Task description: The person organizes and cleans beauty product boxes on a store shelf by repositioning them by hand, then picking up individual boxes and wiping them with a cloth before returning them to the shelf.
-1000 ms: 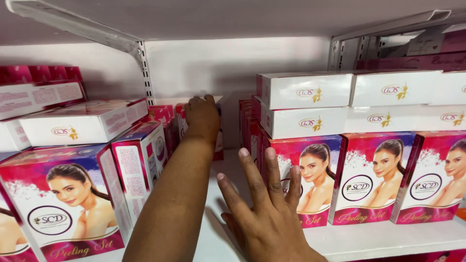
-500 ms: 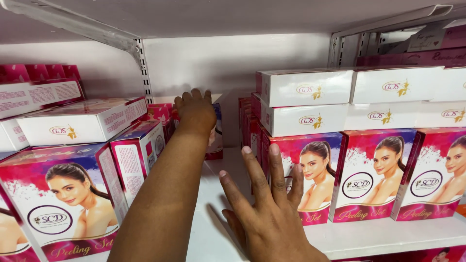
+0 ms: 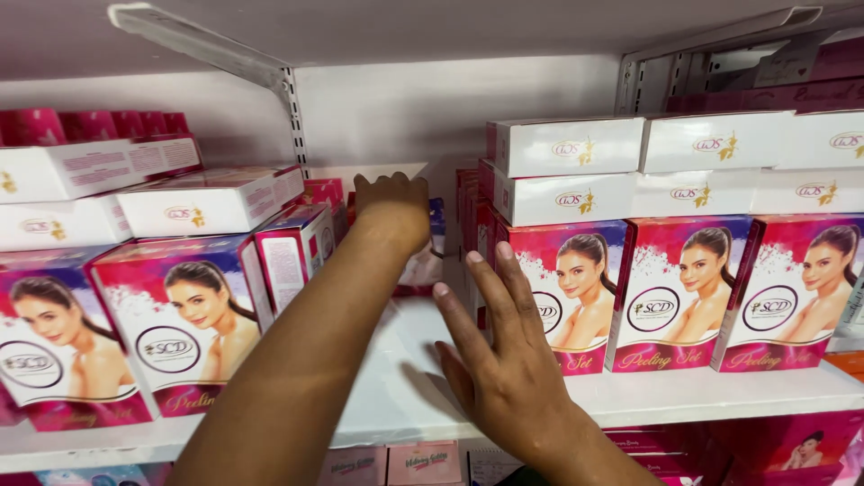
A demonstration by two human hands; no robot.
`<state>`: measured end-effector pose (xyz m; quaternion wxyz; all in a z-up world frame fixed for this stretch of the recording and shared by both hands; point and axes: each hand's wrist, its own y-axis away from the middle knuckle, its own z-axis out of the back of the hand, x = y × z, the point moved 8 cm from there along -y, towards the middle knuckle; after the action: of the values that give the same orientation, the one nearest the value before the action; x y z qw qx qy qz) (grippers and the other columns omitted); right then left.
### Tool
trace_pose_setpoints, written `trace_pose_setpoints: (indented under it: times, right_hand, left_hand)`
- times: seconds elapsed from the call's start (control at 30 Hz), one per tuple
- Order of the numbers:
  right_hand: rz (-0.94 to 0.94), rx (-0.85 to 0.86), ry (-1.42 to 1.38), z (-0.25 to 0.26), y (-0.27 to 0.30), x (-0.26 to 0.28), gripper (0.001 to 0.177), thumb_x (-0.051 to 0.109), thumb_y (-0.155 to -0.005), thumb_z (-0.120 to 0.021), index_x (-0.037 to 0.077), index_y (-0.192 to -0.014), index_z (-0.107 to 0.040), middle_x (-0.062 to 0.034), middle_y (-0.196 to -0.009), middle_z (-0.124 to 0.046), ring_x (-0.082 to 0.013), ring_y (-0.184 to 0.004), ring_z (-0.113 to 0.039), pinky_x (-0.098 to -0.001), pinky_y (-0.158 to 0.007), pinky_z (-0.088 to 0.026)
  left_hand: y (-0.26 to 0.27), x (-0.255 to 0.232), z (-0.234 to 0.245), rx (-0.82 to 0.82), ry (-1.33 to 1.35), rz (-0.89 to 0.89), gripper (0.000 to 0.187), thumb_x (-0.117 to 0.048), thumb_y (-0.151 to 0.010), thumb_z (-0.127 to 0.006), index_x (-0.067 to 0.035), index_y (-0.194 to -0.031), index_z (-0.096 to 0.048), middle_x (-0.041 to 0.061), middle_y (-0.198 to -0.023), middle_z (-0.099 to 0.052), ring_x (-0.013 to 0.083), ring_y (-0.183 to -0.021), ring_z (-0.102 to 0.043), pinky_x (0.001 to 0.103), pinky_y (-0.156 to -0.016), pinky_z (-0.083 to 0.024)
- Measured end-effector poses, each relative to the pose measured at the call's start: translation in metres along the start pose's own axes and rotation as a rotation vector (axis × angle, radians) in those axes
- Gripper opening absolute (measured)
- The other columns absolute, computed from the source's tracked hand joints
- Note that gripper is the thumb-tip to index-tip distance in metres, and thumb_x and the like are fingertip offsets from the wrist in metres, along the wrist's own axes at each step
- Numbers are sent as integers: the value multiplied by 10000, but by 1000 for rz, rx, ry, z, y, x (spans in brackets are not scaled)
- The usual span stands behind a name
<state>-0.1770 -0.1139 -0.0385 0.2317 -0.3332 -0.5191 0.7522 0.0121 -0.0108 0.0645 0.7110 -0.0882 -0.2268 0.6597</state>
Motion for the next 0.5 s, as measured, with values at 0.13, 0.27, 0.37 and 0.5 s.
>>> trace_pose_setpoints:
  times: [0.13, 0.27, 0.37, 0.5]
  right_hand:
    - [34, -53, -117, 8, 2, 4, 761, 95, -885, -776, 40, -1521, -361, -299, -1566, -318, -534, -1488, -350, -560, -1213, -375]
    - [2, -54, -220, 11, 2, 8, 882, 122, -883, -775, 54, -1578, -236, -316, -1595, -286, -507, -1501, -364, -532, -1210, -396]
    - [-140, 25, -321, 1, 1, 11, 1038, 141, -803, -782, 19, -1595, -121, -363, -1608, -248, -526, -1492, -333, -540, -1186, -370]
    - [-323, 105, -390, -8, -7, 12, 1204, 211, -728, -865, -32, -1571, -41, -350, -1551, -281, -511, -1450, -334, -541, -1145, -337]
  left_hand:
    - [55, -1, 35, 21, 28, -170, 791, -67, -697, -859, -170, -1413, -539, 102, -1375, -604, 310, -1264, -603, 503, -1055, -458]
    - [109, 3, 67, 150, 55, -260, 931, -39, -603, -915, -153, -1429, -503, 99, -1359, -619, 307, -1258, -613, 415, -1008, -533]
    - [141, 0, 82, 141, 87, -401, 957, -18, -557, -921, -157, -1400, -491, 77, -1343, -613, 288, -1253, -592, 381, -999, -516]
    - [161, 7, 86, 97, 237, -425, 933, 8, -590, -862, -223, -1423, -511, 21, -1372, -588, 247, -1279, -554, 356, -1037, -482]
